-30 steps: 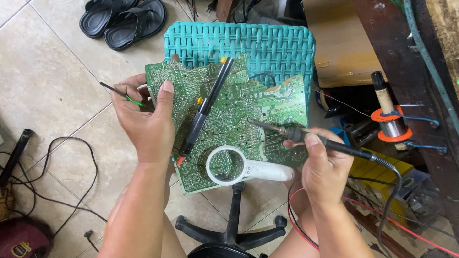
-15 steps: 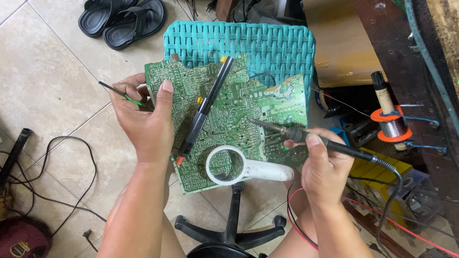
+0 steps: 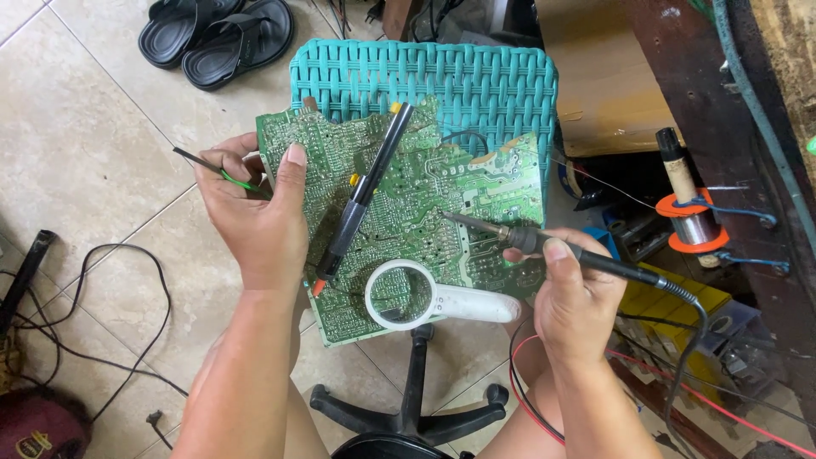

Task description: Repairing a circuit board by unscrewing components, inspecting the board with a magnifying glass, soldering connections, and trimming wires with pliers.

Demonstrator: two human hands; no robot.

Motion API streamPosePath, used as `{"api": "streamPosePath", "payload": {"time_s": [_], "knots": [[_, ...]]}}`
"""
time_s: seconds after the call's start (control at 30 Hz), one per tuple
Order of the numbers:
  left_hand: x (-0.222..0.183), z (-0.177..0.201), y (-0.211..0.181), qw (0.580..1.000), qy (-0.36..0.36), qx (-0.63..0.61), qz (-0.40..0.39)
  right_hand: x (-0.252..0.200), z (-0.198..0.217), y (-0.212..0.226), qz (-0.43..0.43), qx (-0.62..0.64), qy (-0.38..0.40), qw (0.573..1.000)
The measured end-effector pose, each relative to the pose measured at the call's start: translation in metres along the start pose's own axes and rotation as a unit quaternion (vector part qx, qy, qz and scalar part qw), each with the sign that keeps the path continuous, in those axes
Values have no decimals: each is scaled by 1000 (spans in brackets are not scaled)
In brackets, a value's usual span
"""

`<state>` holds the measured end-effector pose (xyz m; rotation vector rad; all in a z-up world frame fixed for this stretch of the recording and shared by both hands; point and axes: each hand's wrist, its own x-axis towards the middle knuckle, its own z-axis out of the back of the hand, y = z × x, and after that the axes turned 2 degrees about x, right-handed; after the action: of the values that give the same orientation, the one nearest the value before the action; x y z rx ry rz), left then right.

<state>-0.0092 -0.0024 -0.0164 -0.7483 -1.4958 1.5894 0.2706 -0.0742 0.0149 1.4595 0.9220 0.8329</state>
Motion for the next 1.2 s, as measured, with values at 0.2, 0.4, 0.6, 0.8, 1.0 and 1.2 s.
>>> {"api": "streamPosePath", "payload": {"time_s": [0.2,0.4,0.6,0.8,1.0,1.2], "knots": [[0,0,6,1000,-1,-6,-1,1,1,0,3,-7,7,1000],[0,-1,2,1000,-1,-5,-2,2,3,-3,-7,3,3,1000],[-1,1,3,1000,-1,-3,-1,2,2,-1,-10,7,3,1000],[1,-1,2,1000,-2,-3,-9,0,-2,0,-6,0,10,1000],[1,-4,-20,993,-26,80,-81,0,5,-4,-17,21,-11,1000],[-4,1,-63,923,49,318,-213,0,7,-1,-26,43,-31,998]]}}
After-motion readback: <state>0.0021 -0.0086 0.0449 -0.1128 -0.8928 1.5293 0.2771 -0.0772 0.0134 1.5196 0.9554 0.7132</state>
